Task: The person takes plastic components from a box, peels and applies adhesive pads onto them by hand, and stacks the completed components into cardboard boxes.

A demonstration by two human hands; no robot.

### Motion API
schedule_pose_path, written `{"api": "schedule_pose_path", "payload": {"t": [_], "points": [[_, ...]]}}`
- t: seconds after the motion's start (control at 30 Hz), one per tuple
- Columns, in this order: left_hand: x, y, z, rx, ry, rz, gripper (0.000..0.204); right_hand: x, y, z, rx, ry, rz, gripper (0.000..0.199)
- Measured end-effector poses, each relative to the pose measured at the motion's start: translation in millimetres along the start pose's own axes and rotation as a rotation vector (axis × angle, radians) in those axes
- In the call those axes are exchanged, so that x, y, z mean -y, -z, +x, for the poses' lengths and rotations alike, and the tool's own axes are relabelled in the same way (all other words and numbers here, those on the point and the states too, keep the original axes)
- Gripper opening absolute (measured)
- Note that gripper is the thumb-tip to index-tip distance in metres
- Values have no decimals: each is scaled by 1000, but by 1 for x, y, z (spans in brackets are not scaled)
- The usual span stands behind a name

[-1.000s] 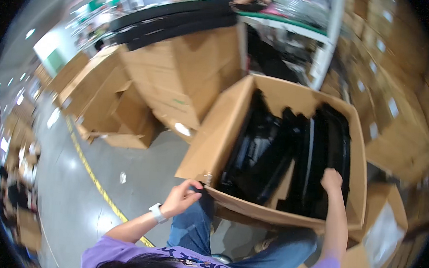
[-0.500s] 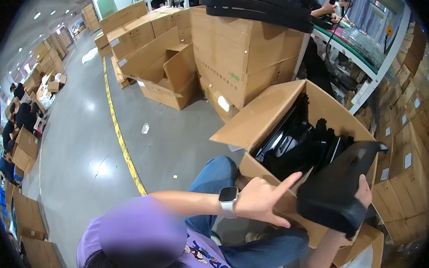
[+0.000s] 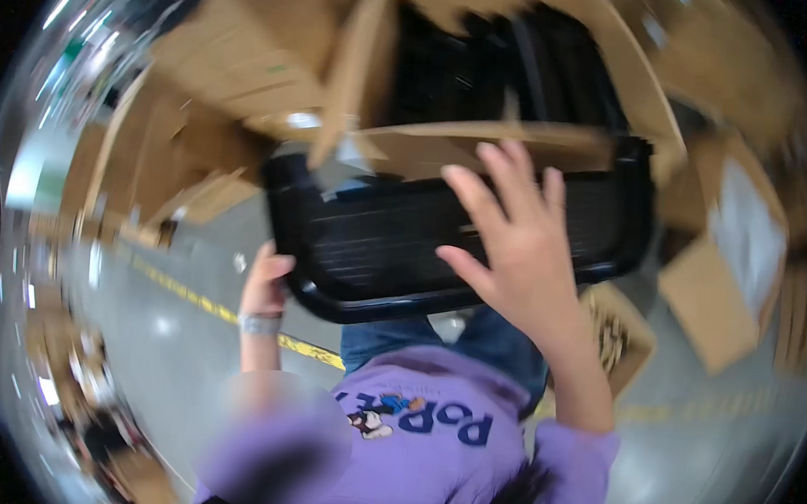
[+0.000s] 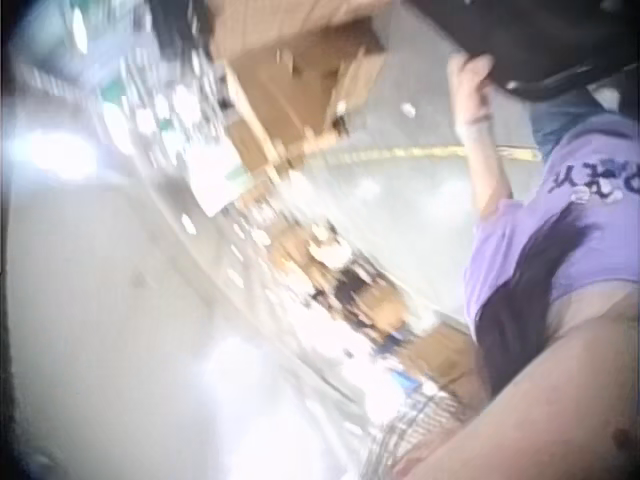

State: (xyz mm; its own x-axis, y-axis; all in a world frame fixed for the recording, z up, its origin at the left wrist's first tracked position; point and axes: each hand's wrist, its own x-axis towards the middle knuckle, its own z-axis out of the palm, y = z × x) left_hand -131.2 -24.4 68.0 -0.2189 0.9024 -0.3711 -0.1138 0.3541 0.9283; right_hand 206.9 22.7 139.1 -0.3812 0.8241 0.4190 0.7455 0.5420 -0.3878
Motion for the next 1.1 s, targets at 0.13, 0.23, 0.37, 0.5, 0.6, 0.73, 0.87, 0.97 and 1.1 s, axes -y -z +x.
{"api": "schedule_pose_path", "payload": {"t": [0.13,0.23,0.37,0.5,0.6,0.73,0.87,0.97,1.1], "points": [[55,78,41,128,110,-8,41,-35,-1,-87,-216,-181,152,52],[70,52,60,71,239,88,29,-84,8,-161,-715,-553,-67,26],[93,70,74,14,152,175,33,-193,-39,-317,-1149,-1098,94,28],[71,69,67,-159,2,461,29,-263,-158,-440,-623,-1763,257,35],[49,47,59,-73,-134,289,30,-269,-225,-469,-86,-1884,587,28],[39,36,70,-200,-156,584,26,-288,-314,-510,164,-1837,160,43],[6,17,77,-377,-204,781,22,-303,-341,-446,-106,-2039,142,71],[-6,-29,91,-396,-186,816,17,-311,-344,-417,-175,-2187,143,74],[-8,-48,106,-422,-196,846,14,-329,-359,-430,-186,-2263,107,62]]}}
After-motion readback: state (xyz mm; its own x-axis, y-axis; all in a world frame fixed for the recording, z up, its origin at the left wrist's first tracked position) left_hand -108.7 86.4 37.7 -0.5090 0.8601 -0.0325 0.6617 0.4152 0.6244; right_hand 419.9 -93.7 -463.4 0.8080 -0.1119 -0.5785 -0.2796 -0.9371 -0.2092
